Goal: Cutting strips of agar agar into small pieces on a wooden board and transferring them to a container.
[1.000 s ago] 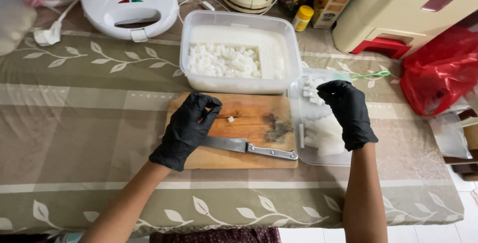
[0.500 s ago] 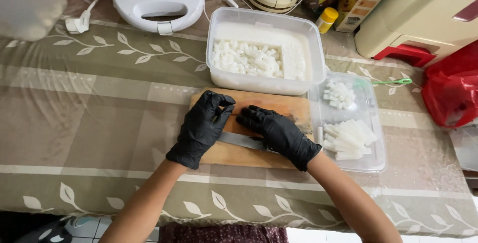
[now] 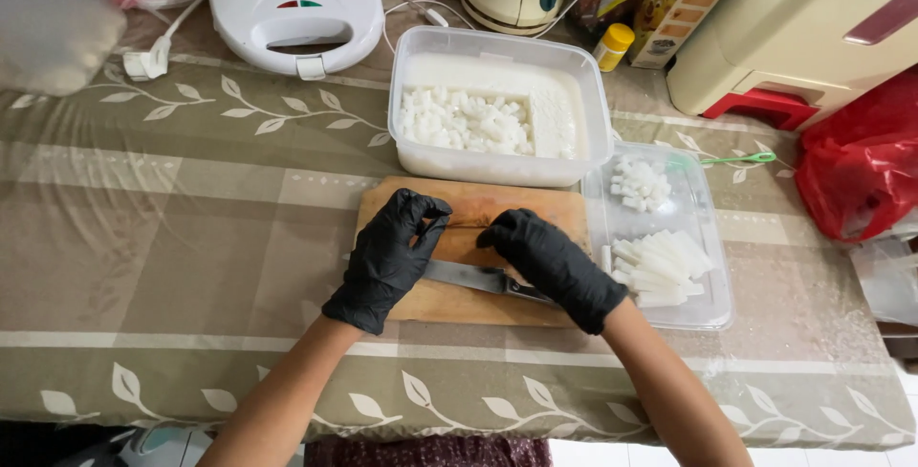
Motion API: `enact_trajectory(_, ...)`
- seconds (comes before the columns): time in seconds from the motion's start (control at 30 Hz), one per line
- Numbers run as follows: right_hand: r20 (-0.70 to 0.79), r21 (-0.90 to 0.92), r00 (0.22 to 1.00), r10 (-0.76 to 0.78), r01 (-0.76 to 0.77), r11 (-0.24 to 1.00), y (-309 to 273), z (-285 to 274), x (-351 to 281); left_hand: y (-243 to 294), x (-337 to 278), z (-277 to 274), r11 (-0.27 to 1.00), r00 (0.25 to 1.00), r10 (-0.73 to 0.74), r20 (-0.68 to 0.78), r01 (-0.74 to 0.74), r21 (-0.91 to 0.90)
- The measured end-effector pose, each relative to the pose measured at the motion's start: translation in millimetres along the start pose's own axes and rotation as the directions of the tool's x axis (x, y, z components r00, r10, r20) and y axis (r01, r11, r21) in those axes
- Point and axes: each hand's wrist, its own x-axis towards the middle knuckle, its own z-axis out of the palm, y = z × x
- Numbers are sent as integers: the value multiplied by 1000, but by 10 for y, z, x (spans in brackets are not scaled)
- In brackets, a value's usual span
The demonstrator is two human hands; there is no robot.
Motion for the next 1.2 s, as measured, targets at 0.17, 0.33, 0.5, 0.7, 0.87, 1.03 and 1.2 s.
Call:
enact_trajectory(0.17,38,316,871,490,-476,821,403,-478,-349,-16,-3,7,1000,1000,16,24,-16,19)
enact_trajectory(0.33,-199,270,681,705,-653,707,1178,-516,-939,-28,-24,41,1000,999,13,38,-13,10)
enact_trajectory(0.5,-248,234,565,786,-753,615,1518,-385,-1186,-82,-34,84,1000,999,4,40,-5,22)
enact_trajectory(0.7,-264,215,535,802,-778,590,1707,-268,-1168,-68,-24,85,999,999,28,23,-28,17)
enact_trajectory(0.87,-303,128,553,776,-784,608,1936,-130,-1244,-48,-34,101,999,999,29,22,-30,23)
enact_trajectory(1.03,-314,170,546,777,-772,612,1721,-273,-1168,-98,-25,138,1000,1000,21,13,-22,12)
enact_trajectory(1.2,-320,229,530,786,-761,607,1652,-368,-1163,-48,-1,147,999,999,47,15,-47,8)
